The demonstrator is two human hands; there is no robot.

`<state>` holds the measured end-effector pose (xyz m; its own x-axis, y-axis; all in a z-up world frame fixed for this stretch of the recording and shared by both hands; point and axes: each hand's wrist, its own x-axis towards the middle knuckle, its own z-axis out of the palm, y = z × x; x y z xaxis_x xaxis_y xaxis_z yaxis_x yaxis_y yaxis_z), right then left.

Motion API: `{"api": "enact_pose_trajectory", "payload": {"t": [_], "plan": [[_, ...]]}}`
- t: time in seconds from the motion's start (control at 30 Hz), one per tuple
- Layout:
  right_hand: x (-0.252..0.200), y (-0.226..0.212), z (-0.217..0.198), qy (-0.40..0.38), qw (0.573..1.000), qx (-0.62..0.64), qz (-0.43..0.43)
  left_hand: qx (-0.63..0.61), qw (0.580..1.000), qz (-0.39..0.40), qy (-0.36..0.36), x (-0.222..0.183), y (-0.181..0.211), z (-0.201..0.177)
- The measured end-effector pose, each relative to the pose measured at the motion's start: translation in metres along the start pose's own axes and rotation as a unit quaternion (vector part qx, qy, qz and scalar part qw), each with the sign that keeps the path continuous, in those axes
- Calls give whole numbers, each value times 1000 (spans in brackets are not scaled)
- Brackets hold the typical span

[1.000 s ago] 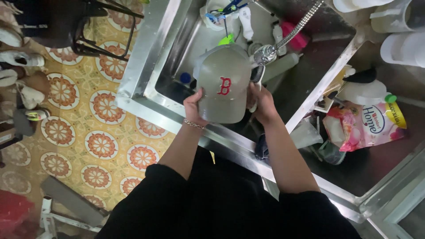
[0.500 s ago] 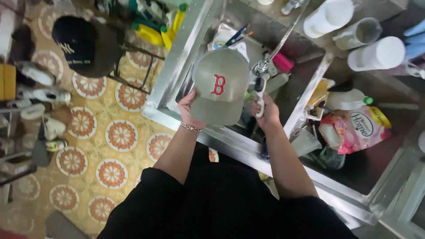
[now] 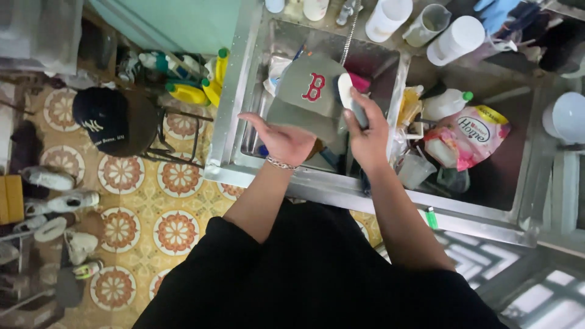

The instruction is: Hand-washing and scrubbing multiple baseball caps in a sink using a brush and soap.

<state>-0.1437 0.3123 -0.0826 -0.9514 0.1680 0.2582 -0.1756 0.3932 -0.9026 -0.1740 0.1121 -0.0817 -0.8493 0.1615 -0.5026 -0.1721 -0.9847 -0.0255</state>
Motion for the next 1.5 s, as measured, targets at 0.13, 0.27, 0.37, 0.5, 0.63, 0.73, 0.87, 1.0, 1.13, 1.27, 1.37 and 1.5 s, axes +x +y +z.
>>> {"api": "enact_pose_trajectory", "payload": {"t": [0.13,0.27,0.37,0.5,0.63,0.73,0.87,1.0,1.13,1.27,1.37,1.5], "plan": [[-12,-22,21,70,989,-97,-84,121,992,-19,-35,110,-26,-177],[-20,-23,20,56,976,-169,-127,70,994,-27,-82,43,-16,-56],[-2,-8,-17,99,959,-232,-132,51,995,-26,-83,21,-12,-37],[-13,-27,4,104,977,-172,-69,53,993,-46,-93,45,-20,-63],[-32,-30,16,82,974,-184,-100,57,990,-73,-102,75,-9,-87],[-1,-44,-16,108,975,-147,-125,59,989,-89,-104,88,-12,-113],[-25,-38,23,104,976,-163,-100,101,981,-98,-135,126,-7,-164],[-5,-32,-5,79,980,-113,-144,103,984,-89,-116,60,2,-89],[-19,-45,15,76,969,-167,-168,110,986,-50,-112,186,-3,-239],[-11,-34,-3,39,978,-125,-162,79,991,-50,-96,64,-2,-104],[-5,-18,-18,46,987,-60,-145,33,996,-54,-69,25,-7,-37],[-21,-24,2,45,986,-91,-133,48,997,-17,-55,37,-9,-46]]}}
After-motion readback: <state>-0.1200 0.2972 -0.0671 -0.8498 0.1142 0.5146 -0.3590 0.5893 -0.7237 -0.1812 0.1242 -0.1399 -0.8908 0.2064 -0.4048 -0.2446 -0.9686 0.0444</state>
